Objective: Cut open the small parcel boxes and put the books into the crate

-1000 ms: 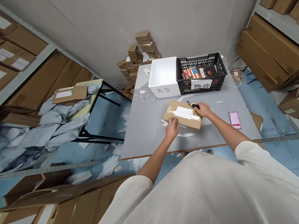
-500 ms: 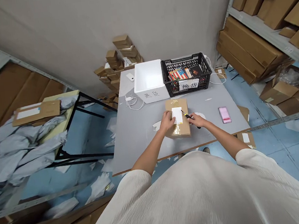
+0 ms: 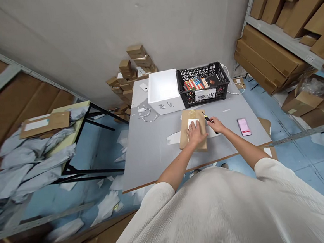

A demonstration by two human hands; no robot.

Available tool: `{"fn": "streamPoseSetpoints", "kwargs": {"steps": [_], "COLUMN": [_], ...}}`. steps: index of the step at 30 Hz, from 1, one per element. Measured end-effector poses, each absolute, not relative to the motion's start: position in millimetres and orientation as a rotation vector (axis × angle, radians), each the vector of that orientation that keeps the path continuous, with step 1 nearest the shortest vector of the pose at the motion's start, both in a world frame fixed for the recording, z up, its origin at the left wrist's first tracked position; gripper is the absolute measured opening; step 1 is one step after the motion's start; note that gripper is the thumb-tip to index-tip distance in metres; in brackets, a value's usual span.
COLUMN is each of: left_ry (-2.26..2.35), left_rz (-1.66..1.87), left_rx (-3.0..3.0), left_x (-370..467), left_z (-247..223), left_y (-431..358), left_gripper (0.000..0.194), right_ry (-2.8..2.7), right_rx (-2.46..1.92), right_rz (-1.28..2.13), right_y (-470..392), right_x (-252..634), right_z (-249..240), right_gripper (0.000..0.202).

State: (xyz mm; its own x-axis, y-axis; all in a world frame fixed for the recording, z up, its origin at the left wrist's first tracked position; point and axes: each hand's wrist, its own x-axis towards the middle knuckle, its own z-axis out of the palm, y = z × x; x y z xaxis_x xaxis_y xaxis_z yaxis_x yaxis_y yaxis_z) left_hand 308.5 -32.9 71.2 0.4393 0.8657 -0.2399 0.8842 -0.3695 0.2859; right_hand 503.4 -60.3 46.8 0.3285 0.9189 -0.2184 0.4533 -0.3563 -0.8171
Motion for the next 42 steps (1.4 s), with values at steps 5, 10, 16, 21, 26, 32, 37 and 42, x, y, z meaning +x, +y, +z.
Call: {"fn": "streamPoseSetpoints", "kwargs": {"steps": [5,10,16,21,26,32,37,42], "left_ry": [1.325,0.96,1.001,1.006,1.013,1.029,1.038,1.044], "left_rz": [-0.18,-0.19,-0.069,-0.028,-0.06,-0.051,-0.066,-0.04], "left_rx": [2.424,2.543,2.573,2.591,2.589,2.595,2.612,2.613], "left_x": [298,259,233,240,244,247,248,245], "left_z": [66,63,72,71,63,56,53,53], "left_y": [-28,-10,-3,-15,-14,-12,-13,-14], "left_gripper": [0.12,0.123,0.103,0.097,0.098,0.109,0.101,0.099], "right_ry": [-1.182,-1.128,-0.965,-0.899,-1.131,-1.359,-1.673,-1.928], "right_rx": [-1.934,-1.946,-1.718,-1.659,-1.833,-1.76,-1.86,-1.973], "right_rz": [0.86,0.922,1.339,1.52,1.335,1.338,1.283,1.057], "right_y": [-54,-60,-77,-91,-97,-97,-81,-58], "right_x": [503,503,486,483,506,536,553,551], "right_z": [43,49,59,62,67,78,86,87], "right_gripper": [0.027,0.033,0.04,0.039,0.045,0.041,0.036,0.027]}}
